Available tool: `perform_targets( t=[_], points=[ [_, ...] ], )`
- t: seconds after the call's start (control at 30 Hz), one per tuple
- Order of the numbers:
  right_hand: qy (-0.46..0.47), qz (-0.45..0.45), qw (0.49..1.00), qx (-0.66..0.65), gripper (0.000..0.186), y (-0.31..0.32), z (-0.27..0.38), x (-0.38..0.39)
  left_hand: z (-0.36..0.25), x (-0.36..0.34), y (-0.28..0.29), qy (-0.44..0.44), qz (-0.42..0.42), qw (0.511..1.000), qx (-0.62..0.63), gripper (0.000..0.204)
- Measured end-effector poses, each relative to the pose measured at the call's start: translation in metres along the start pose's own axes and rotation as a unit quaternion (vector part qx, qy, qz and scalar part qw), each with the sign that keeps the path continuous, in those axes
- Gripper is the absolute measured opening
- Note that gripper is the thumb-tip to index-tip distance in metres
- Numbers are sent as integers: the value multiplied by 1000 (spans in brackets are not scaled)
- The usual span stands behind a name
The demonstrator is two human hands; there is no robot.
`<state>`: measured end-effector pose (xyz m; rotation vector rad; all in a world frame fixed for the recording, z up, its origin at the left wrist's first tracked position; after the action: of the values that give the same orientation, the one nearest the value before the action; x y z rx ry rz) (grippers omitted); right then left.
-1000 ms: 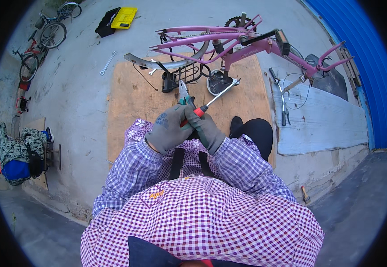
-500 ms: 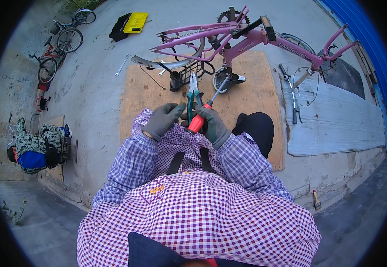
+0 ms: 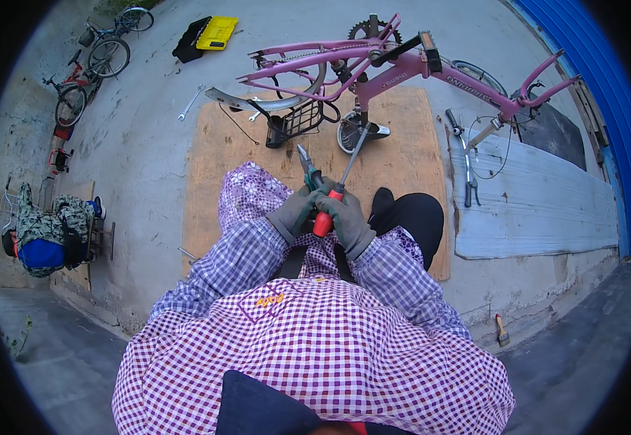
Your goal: The person removes the rear tire from a pink bicycle, then uses pliers and a screwdriver to adjust the chain and rear derailleur. The tire is set aside while the person works on the drivetrain components.
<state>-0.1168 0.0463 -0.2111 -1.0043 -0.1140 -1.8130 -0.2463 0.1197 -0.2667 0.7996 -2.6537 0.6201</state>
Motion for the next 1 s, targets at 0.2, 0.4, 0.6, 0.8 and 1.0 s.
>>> perform_targets(
  t=[0.2, 0.4, 0.6, 0.8, 1.0],
  points=[
    [27, -18, 999, 16, 32, -2, -3, -2, 2, 3, 9, 62, 3, 998, -25, 39],
    [76, -44, 990, -115, 42, -6, 16, 3, -29, -7, 0, 80, -19, 971, 226, 35],
    [85, -94, 986, -105, 33, -2, 31, 5, -48, -8, 3, 153, -132, 942, 269, 38],
    [36, -45, 998, 19, 32, 19, 36, -5, -68, -12, 15, 156, -96, 976, 121, 51],
    [3, -34, 999, -19, 25, 31, 35, -14, -71, -4, -5, 154, 20, 987, 42, 69]
  ],
)
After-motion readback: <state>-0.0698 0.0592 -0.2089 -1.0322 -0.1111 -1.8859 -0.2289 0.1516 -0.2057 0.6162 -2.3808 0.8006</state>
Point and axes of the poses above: each hand's wrist, its own x-axis away from the middle knuckle, its own y-axis out of the back of the hand, z = x × y, the point moved 1 cm from there along -x, towards the middle knuckle, and after that the axes turned 1 degree about -z, right-handed, at the moved point
